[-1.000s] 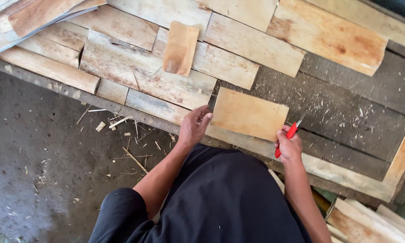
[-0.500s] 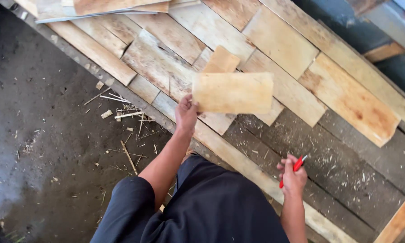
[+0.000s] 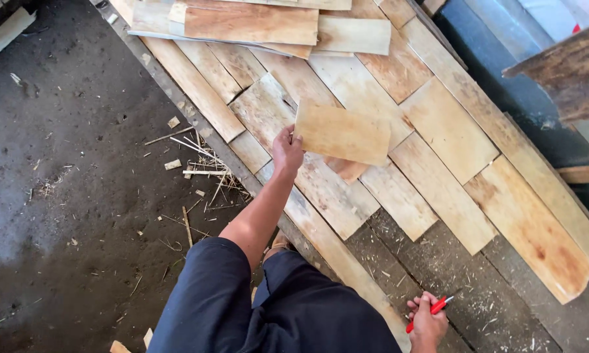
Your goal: The recorder is selecting, arranging, and trimming thin wood panels on a workbench.
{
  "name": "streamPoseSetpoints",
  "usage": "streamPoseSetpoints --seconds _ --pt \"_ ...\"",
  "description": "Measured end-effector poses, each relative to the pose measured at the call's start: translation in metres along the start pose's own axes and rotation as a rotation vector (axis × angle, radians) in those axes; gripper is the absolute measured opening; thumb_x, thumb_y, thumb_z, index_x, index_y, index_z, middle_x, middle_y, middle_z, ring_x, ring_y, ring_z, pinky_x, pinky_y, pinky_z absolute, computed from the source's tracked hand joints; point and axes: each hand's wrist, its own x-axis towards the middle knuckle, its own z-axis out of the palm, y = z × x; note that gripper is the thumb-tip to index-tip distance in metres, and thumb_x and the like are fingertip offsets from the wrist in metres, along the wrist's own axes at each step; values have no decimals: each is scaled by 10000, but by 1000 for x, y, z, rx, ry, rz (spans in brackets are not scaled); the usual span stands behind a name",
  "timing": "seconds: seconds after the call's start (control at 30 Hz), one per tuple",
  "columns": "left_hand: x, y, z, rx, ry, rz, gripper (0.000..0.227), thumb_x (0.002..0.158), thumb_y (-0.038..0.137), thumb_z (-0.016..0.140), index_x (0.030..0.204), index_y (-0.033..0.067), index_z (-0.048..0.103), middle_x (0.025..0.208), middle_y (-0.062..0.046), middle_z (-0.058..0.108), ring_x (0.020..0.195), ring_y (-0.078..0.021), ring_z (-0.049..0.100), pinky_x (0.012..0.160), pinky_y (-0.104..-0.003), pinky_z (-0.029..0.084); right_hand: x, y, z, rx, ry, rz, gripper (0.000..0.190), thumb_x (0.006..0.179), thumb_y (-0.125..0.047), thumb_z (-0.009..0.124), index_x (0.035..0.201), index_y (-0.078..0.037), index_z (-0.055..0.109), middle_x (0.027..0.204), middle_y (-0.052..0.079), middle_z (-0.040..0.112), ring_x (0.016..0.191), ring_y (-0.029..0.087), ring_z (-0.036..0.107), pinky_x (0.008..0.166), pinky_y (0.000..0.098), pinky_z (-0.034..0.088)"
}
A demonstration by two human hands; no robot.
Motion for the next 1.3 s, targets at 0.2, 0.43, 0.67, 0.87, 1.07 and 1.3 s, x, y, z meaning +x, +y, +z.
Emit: streamPoseSetpoints --seconds 0.2,0.43,0.67,0.87,1.07,1.3 --pt "-18 62 -8 733 154 261 251 926 195 754 1133 53 764 938 -153 745 867 -303 704 806 -402 528 4 3 2 -25 21 14 218 1075 -200 587 1232 -61 644 950 83 689 748 187 688 538 294 498" --pt "88 59 38 324 66 305 335 958 158 679 1273 43 703 893 -84 716 807 -193 676 747 -325 567 25 21 -3 -48 22 26 212 1078 -201 584 1203 -43 651 922 105 685 729 207 682 525 318 490" --pt "218 56 103 -590 57 -64 560 954 145 680 1469 98 463 1070 -84 648 874 -181 655 714 -313 571 64 54 -14 -143 14 77 225 1064 -206 580 1207 -39 630 910 126 685 720 235 700 518 343 510" --pt "265 42 110 -724 125 -113 426 989 171 656 1383 42 557 1075 -103 647 896 -193 662 740 -295 577 61 50 -14 -135 21 90 236 1060 -222 592 1206 -41 634 907 128 687 711 231 700 519 340 510" --pt "282 72 105 -775 136 32 429 978 146 649 1355 -37 558 1118 -133 657 922 -213 687 820 -311 624 49 37 -11 -134 33 98 234 1061 -215 597 1201 -33 641 913 134 697 730 232 710 528 333 512" --pt "315 81 101 -260 163 218 623 1011 138 662 1530 -69 385 1310 -108 626 1008 -137 690 867 -280 577 55 38 -14 -142 5 97 220 1056 -216 590 1195 -50 631 906 121 693 733 227 710 527 328 519"
